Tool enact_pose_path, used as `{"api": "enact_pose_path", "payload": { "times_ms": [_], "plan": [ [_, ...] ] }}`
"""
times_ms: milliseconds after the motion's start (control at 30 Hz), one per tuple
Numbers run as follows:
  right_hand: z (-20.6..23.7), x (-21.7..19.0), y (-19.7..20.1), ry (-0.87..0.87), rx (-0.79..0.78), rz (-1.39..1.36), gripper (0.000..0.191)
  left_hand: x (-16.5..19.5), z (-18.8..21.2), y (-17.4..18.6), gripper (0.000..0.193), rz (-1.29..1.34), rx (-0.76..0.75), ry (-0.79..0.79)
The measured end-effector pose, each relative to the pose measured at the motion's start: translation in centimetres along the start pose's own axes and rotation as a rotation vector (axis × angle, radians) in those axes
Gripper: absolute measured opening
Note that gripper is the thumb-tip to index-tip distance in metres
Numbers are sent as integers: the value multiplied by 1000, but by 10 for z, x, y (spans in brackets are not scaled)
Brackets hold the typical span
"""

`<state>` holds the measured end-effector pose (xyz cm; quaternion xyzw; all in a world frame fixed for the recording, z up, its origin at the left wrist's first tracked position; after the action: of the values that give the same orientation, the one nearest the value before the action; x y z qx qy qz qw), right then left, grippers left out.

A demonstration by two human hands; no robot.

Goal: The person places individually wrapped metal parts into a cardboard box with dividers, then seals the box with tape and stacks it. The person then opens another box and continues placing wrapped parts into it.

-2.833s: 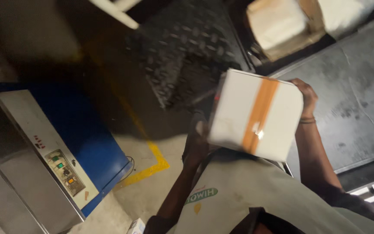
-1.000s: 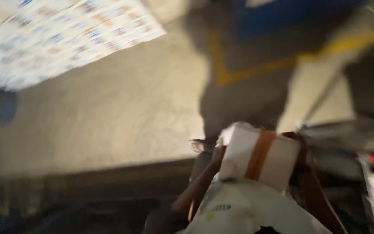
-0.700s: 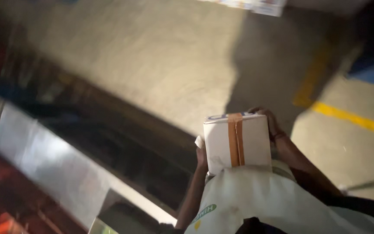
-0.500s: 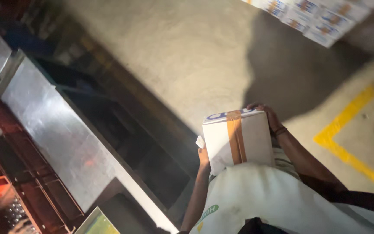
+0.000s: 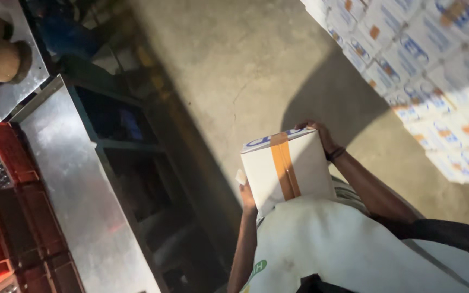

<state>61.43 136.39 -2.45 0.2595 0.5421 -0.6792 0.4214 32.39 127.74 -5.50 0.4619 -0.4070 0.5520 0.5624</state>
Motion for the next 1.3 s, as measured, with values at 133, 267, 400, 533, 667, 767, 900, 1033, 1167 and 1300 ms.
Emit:
{"api": "enact_pose_path", "payload": {
  "times_ms": [133, 267, 400, 533, 667, 767, 900, 1033, 1167, 1300],
  "plan": [
    [-133, -32, 4, 30, -57, 189, 38, -23, -112, -17, 46, 475, 153, 331],
    [-278, -61, 15, 30, -41, 151, 38, -23, -257, -38, 41, 527, 216, 490],
    [-414, -111, 21, 16, 1, 37, 39, 28, -427, -59, 47, 436, 42, 479],
    [-518, -177, 28, 76, 100, 193, 38, 71, -561, -75, 48, 395, -46, 547],
    [-616, -217, 46, 126, 172, 133, 47, 105, -690, -101, 46, 356, -120, 493],
    [-699, -229, 68, 168, 143, -40, 53, 116, -782, -127, 47, 385, -242, 504],
    [-827, -282, 103, 350, 146, 17, 47, 136, -923, -173, 53, 494, -273, 563],
    [-910, -393, 155, 530, 350, 205, 37, 224, -1081, -271, 53, 362, -525, 325],
    [-869, -568, 176, 820, 624, 334, 25, 327, -1192, -379, 49, 225, -740, 247],
    [-769, -675, 147, 999, 843, 277, 34, 443, -1226, -547, 44, 192, -1050, 135]
  ]
}}
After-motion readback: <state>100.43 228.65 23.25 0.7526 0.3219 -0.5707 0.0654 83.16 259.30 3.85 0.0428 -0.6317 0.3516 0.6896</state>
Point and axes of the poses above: each hand's wrist, its own z-axis away from the middle knuckle, its own y-axis out of the back of the hand, x = y × z, the point moved 10 cm from there along -z, towards the middle knuckle, and after that the axes turned 1 degree about x, right-handed, at the moved point
